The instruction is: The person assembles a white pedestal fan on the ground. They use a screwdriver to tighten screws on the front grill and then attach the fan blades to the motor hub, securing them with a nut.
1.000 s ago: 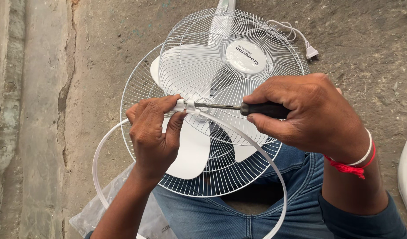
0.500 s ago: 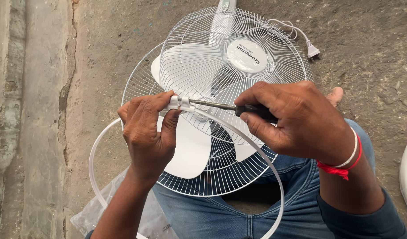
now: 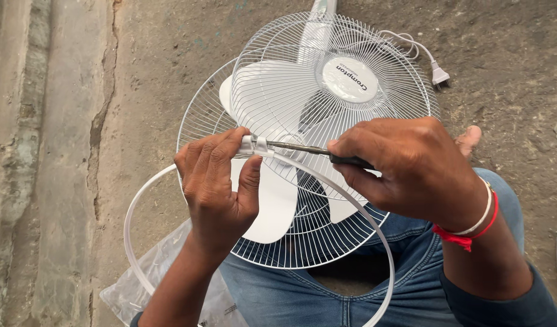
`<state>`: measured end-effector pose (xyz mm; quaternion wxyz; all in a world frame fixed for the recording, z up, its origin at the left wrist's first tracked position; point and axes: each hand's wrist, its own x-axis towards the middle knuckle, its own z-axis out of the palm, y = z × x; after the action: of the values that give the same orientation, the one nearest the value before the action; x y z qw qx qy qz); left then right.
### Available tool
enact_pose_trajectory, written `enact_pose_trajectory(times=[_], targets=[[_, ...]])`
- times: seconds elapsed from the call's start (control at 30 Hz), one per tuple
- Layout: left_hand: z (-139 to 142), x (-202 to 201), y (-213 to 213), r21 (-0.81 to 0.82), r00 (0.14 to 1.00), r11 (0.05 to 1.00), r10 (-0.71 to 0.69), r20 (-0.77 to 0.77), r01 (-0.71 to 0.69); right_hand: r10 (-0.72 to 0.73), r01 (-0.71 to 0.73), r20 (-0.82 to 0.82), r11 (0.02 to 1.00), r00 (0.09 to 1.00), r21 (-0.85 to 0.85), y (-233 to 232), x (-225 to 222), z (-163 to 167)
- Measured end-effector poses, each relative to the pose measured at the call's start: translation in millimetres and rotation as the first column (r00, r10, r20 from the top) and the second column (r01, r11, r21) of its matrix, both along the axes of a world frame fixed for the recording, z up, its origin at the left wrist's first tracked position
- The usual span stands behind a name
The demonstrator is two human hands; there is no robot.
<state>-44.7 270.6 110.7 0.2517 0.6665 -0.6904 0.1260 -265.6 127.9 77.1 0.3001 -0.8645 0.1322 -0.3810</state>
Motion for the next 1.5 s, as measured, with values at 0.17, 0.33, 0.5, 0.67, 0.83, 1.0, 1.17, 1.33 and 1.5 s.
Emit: enact_pose_trajectory(times=[0.17, 0.33, 0.5, 0.67, 0.83, 1.0, 1.17, 1.33, 1.5], targets=[[-1, 1, 2, -0.025, 0.999, 0.999, 0.044, 0.020, -0.043, -0.065, 0.080, 0.078, 0.974, 0.995, -0.211, 1, 6, 5], [-1, 6, 3, -0.030, 0.997, 0.998, 0.057, 0.059, -0.055, -0.014, 0.014, 0.007, 0.999, 1.000, -0.033, 6, 10, 2], [1, 3, 6, -0.001, 0.998, 0.998, 0.065, 0.027, -0.065, -0.041, 0.046, -0.065, 0.995, 0.997, 0.084, 10, 11, 0], [3, -2, 9, -0.024, 0.992, 0.994, 0.111, 0.065, -0.110, -0.115, 0.115, 0.003, 0.993, 0.993, -0.035, 18, 16, 0], [5, 4, 11, 0.003, 0.994, 0.994, 0.111, 0.013, -0.111, -0.067, 0.072, 0.067, 0.995, 0.995, -0.063, 15, 14, -1], [14, 5, 12, 0.005, 0.995, 0.995, 0.101, -0.007, -0.101, -0.062, 0.066, 0.064, 0.996, 0.996, -0.058, 12, 14, 1], [38, 10, 12, 0.134, 0.988, 0.990, 0.059, -0.143, -0.040, -0.040, 0.045, 0.070, 0.997, 0.997, -0.060, 8, 14, 1], [58, 22, 5, 0.422, 0.900, 0.901, 0.262, -0.349, -0.099, -0.036, 0.042, 0.062, 0.994, 0.997, -0.097, 11, 16, 2], [67, 38, -5, 0.545, 0.751, 0.836, 0.316, -0.580, 0.068, -0.028, 0.035, 0.064, 0.994, 0.998, -0.107, 12, 18, 4]])
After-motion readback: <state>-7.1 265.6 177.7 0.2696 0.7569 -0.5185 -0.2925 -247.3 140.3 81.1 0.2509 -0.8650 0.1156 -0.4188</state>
